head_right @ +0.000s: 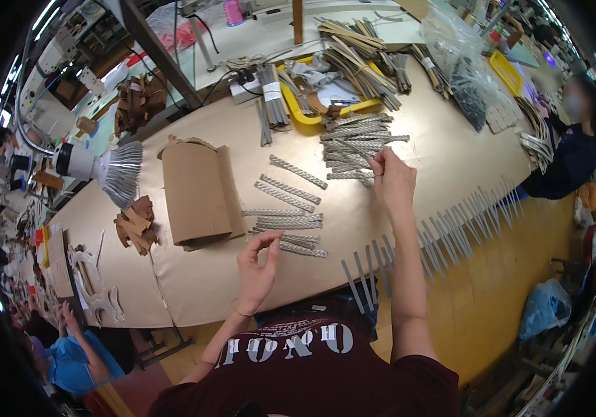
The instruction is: The person repeatedly picks up short braided cords from a pile on the table, separates them, and places them into a growing stack. The person handles the cords by hand without visible tools, working at a cluttered workbench in a workshop.
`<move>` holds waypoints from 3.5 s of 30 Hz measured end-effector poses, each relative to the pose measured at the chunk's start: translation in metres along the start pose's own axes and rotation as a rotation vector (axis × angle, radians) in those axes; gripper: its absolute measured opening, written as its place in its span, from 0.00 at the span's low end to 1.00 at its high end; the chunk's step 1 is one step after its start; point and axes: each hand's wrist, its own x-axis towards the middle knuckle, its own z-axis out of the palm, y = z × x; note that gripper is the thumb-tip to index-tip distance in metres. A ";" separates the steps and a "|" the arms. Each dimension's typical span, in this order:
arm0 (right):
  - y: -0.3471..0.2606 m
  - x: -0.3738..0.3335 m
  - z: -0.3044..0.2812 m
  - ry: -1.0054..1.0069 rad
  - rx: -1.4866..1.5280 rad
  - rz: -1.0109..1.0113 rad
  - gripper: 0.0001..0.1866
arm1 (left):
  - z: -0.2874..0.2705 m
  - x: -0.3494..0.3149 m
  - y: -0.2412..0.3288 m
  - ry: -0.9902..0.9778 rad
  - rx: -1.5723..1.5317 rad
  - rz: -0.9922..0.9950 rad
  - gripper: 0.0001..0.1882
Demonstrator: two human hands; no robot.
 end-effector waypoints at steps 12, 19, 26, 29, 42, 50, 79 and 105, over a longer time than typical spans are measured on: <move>-0.087 -0.075 -0.020 -0.783 0.978 0.237 0.10 | 0.010 0.048 0.024 -0.108 -0.567 -0.233 0.20; -0.112 -0.097 -0.020 -0.773 0.695 -0.015 0.14 | -0.018 0.052 0.011 -0.010 -0.945 -0.433 0.17; -0.077 -0.062 0.010 -0.524 0.305 -0.161 0.14 | -0.001 0.062 -0.018 0.178 -0.643 -0.284 0.15; -0.053 -0.030 0.019 -0.109 0.016 -0.178 0.15 | -0.003 0.078 -0.033 0.159 -0.394 -0.236 0.21; -0.008 -0.003 0.012 -0.108 -0.046 0.003 0.12 | 0.022 0.019 -0.007 0.153 0.567 0.319 0.39; -0.072 -0.070 -0.014 -0.564 0.828 0.167 0.10 | 0.037 0.040 0.018 -0.055 -0.609 -0.170 0.22; -0.071 -0.060 0.008 -0.557 0.581 -0.094 0.14 | 0.002 0.084 -0.027 0.149 -0.594 -0.178 0.19; 0.027 0.040 0.028 -0.022 -0.379 -0.342 0.08 | 0.020 0.003 -0.004 0.180 0.368 0.257 0.12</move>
